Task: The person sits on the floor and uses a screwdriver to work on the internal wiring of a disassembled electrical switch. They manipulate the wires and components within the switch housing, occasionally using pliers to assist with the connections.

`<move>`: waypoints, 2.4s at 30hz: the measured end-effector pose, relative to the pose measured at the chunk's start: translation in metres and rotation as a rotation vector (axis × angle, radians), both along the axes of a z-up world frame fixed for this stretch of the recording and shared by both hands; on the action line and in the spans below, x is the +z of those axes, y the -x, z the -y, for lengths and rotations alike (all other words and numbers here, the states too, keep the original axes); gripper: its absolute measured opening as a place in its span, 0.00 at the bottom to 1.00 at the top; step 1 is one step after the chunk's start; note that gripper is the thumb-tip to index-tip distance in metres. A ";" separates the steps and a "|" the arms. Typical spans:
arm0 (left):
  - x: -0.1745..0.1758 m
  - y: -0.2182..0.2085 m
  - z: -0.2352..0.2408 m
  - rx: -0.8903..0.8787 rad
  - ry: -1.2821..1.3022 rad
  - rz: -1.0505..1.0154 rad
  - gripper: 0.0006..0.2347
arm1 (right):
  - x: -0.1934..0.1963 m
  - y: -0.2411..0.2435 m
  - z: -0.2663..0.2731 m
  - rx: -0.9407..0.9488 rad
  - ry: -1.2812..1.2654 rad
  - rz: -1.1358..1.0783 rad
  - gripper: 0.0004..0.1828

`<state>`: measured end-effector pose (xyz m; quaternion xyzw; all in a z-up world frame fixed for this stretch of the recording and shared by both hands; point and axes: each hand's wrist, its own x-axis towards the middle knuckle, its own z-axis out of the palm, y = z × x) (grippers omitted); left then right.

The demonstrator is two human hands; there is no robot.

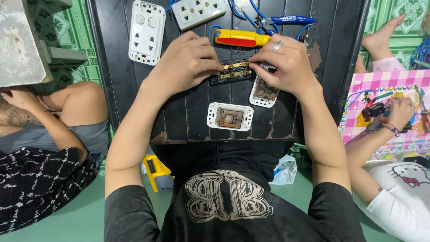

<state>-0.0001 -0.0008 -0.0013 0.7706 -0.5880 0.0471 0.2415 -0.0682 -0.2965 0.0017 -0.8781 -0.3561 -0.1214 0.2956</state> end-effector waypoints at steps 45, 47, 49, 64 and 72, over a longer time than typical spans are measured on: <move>0.022 -0.004 0.009 -0.035 0.521 -0.612 0.04 | 0.010 0.011 -0.014 -0.117 -0.523 -0.166 0.01; 0.022 -0.007 0.004 -0.082 0.330 -0.504 0.04 | 0.011 0.007 -0.008 -0.074 -0.290 -0.130 0.02; 0.016 -0.005 0.003 -0.055 0.255 -0.441 0.04 | 0.009 0.005 -0.006 -0.063 -0.188 -0.087 0.02; 0.007 -0.001 0.003 -0.040 0.136 -0.332 0.04 | 0.003 0.004 0.005 -0.005 -0.004 -0.056 0.11; 0.006 -0.002 0.002 -0.045 0.143 -0.321 0.04 | 0.001 0.006 0.007 -0.049 -0.044 -0.107 0.16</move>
